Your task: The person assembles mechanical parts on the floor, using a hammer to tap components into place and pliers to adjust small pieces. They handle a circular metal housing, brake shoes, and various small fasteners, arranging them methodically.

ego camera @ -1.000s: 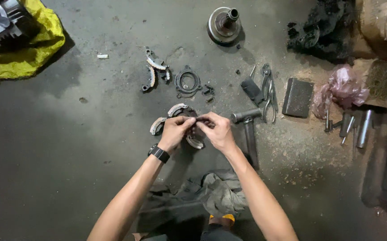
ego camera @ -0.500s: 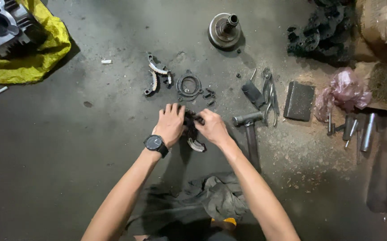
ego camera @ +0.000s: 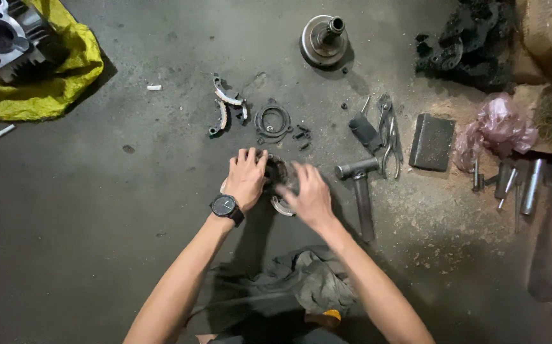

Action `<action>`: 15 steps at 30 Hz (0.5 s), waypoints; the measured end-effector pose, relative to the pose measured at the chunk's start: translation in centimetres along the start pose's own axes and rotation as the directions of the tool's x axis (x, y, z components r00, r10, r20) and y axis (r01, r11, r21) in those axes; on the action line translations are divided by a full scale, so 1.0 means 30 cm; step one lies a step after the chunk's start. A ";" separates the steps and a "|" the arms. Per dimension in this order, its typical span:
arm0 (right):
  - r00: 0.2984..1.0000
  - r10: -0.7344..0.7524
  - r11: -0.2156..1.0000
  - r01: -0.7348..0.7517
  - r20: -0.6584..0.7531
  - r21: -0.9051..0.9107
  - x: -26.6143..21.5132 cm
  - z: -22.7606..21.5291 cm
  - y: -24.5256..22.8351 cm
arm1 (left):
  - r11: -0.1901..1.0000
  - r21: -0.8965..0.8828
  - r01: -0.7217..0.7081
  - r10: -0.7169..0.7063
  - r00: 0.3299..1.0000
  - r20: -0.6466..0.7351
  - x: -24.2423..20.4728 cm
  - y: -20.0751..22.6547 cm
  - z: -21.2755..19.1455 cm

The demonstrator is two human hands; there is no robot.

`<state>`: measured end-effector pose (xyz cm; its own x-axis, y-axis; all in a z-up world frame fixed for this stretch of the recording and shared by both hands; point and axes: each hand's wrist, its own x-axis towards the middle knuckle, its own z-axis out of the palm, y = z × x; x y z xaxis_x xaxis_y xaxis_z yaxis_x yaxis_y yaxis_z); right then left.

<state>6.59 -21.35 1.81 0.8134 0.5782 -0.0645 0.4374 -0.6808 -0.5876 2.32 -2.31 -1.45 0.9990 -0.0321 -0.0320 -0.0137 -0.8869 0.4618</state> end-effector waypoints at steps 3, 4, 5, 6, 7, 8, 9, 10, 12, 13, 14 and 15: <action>0.989 -0.033 0.985 0.058 0.147 -0.163 -0.054 -0.009 -0.035 | 1.000 -0.021 0.016 -0.015 1.000 0.024 0.001 0.005 -0.004; 0.967 0.040 0.965 0.028 0.254 -0.259 -0.047 -0.025 -0.038 | 1.000 -0.015 0.023 -0.022 0.999 0.029 0.003 0.006 0.002; 0.929 0.124 0.935 0.009 0.349 -0.354 -0.040 -0.042 -0.041 | 1.000 -0.008 0.030 -0.030 0.999 0.035 0.005 0.008 0.008; 0.930 0.129 0.934 0.003 0.345 -0.357 -0.057 -0.061 0.013 | 1.000 -0.011 0.024 -0.023 0.999 0.035 0.007 0.011 0.006; 0.987 0.115 0.929 -0.068 0.110 -0.364 -0.074 -0.080 0.066 | 1.000 -0.009 0.025 -0.025 0.999 0.036 0.009 0.013 0.002; 0.988 0.093 0.925 -0.132 -0.124 -0.356 -0.088 -0.100 0.118 | 0.999 -0.007 0.036 -0.036 0.999 0.035 0.007 0.016 -0.002; 0.988 0.090 0.924 -0.129 -0.122 -0.359 -0.077 -0.120 0.129 | 0.999 -0.009 0.038 -0.038 0.999 0.033 0.005 0.019 -0.005; 0.957 0.232 0.950 -0.261 -0.171 -0.173 -0.064 -0.138 0.138 | 0.999 -0.016 0.044 -0.043 0.998 0.042 0.002 0.019 -0.010; 0.906 0.378 0.924 -0.380 -0.192 0.025 -0.051 -0.117 0.178 | 0.999 -0.022 0.045 -0.044 0.998 0.051 0.003 0.015 -0.014; 0.927 0.357 0.934 -0.351 -0.115 0.070 -0.051 -0.076 0.210 | 0.999 -0.023 0.034 -0.033 0.998 0.057 0.005 0.011 -0.014; 0.944 0.328 0.940 -0.322 -0.036 0.117 -0.049 -0.032 0.243 | 0.999 -0.023 0.027 -0.026 0.998 0.061 0.005 0.004 -0.011; 0.944 0.328 0.940 -0.321 -0.038 0.118 -0.033 -0.008 0.224 | 0.999 -0.022 0.026 -0.024 0.998 0.060 0.008 -0.003 -0.007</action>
<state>8.82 -26.60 -1.89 0.9257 0.3058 -0.2227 0.1045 -0.7725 -0.6264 2.58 -2.13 -1.30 0.9946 -0.0381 -0.0965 0.0130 -0.8771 0.4802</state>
